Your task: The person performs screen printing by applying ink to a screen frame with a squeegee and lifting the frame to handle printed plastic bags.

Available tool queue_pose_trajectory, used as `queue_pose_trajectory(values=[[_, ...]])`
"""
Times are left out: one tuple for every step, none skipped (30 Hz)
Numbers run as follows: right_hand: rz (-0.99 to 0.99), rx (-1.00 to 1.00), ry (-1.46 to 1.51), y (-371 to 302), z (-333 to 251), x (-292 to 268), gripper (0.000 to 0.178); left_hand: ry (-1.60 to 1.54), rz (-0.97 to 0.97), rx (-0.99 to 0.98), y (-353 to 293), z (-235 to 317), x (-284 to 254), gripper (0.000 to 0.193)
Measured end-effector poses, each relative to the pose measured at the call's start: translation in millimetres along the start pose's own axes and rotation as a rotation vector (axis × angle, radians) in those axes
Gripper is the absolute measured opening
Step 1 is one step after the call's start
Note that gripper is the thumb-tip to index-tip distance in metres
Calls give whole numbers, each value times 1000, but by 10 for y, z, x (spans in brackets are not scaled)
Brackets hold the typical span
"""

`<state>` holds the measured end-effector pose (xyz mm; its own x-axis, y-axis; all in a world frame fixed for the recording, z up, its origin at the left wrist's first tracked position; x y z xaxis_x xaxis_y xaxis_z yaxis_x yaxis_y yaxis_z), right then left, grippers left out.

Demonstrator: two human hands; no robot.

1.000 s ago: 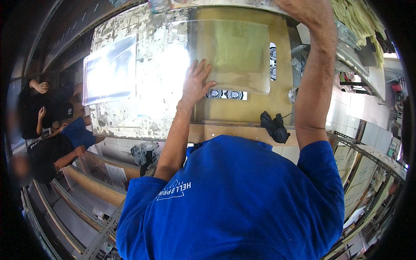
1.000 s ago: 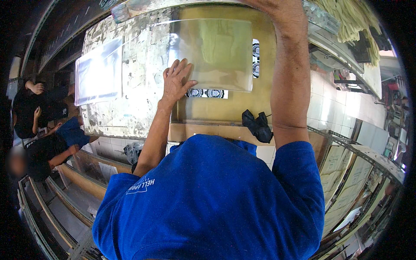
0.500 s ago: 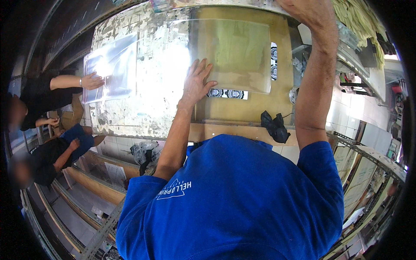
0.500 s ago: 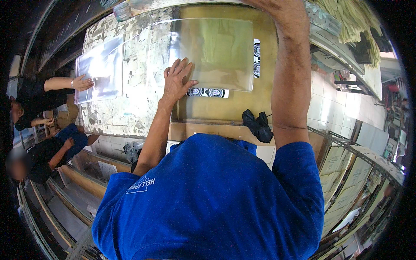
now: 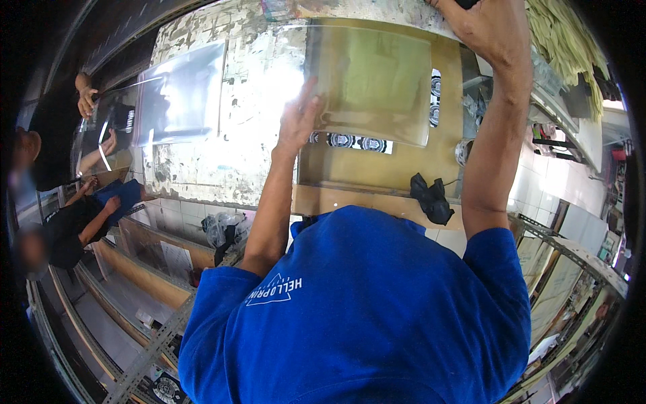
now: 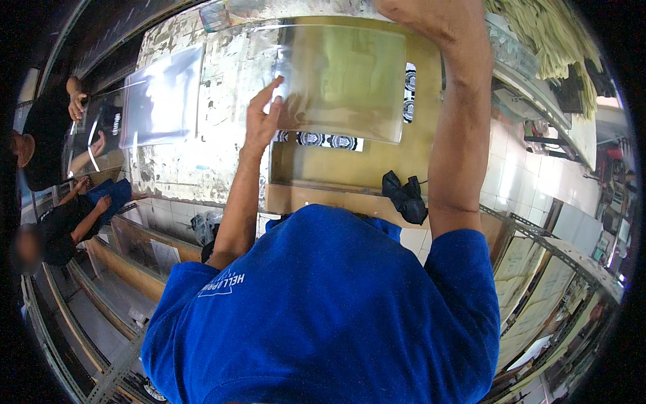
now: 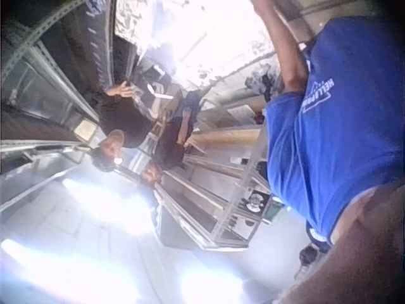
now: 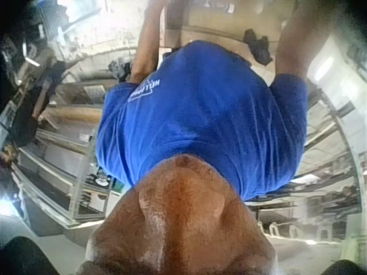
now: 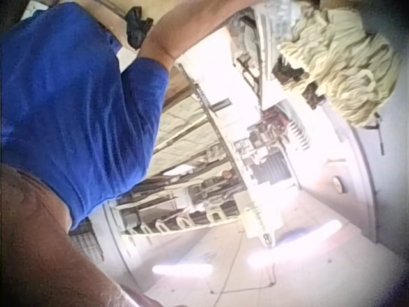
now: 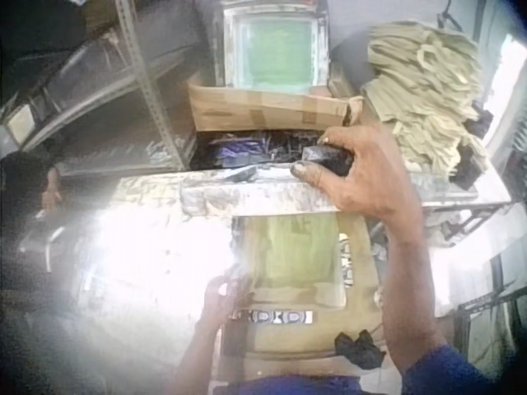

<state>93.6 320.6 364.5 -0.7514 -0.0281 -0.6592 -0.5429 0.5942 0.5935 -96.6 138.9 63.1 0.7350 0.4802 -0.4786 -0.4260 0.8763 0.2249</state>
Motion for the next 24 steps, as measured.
queue_pose_trajectory(values=[[14,-23,2,-21,-21,2,32,-30,93,5,36,-10,-113,51],[1,-64,-32,-57,-100,7,30,-58,189,8,45,-10,-239,51],[-12,-100,-72,-124,-178,-7,29,-165,210,12,76,125,-334,55],[-25,-135,-112,-177,-225,6,27,-315,249,-25,98,194,-390,61],[-4,-154,-82,-237,-203,41,30,-396,256,30,117,313,-470,69],[18,-164,-67,-356,-101,65,33,-489,249,87,164,434,-504,76],[40,-173,-52,-477,-17,87,36,-498,226,118,204,553,-514,83],[52,-199,-93,-600,15,129,36,-502,209,147,207,695,-531,89],[61,-228,-121,-723,36,211,37,-496,201,171,170,784,-549,95],[70,-258,-150,-823,22,278,38,-490,231,124,125,786,-545,100],[-24,-202,-167,-922,-31,330,32,-493,255,80,92,798,-507,104],[-15,-180,-138,-1017,-29,345,31,-502,269,38,66,819,-445,109],[-6,-158,-108,-1121,-6,388,31,-555,239,-107,-8,781,-360,106],[5,-137,-72,-1213,16,423,30,-475,180,-252,-114,611,-285,95],[-11,-94,-50,-1292,53,468,30,-439,176,-232,-201,548,-258,87],[-26,-51,-28,-1366,92,511,29,-404,173,-212,-284,482,-228,79],[-43,-4,-11,-1426,144,542,29,-358,158,-212,-363,400,-187,70],[-35,26,20,-1481,215,580,30,-309,146,-212,-443,319,-159,61],[-28,56,52,-1525,300,619,31,-260,134,-212,-513,242,-124,52],[-22,85,86,-1544,359,646,31,-249,152,-195,-566,209,-111,52],[-41,89,69,-1541,376,668,32,-238,171,-178,-616,177,-94,52],[-61,93,52,-1535,388,689,32,-226,190,-161,-666,146,-79,52],[-80,103,31,-1516,381,707,33,-267,214,-178,-664,197,-76,53],[-45,66,-20,-1495,311,652,32,-212,225,-163,-614,250,-111,58]])
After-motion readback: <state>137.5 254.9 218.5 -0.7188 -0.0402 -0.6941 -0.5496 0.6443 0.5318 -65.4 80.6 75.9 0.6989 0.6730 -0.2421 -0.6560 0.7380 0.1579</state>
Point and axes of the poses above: each hand's wrist, its own y-axis towards the middle knuckle, its own x-axis out of the palm, z = x × y, the point moved 8 cm from there along y, towards the middle knuckle, and after that the axes turned 5 degrees about y, right-handed, at the moved point
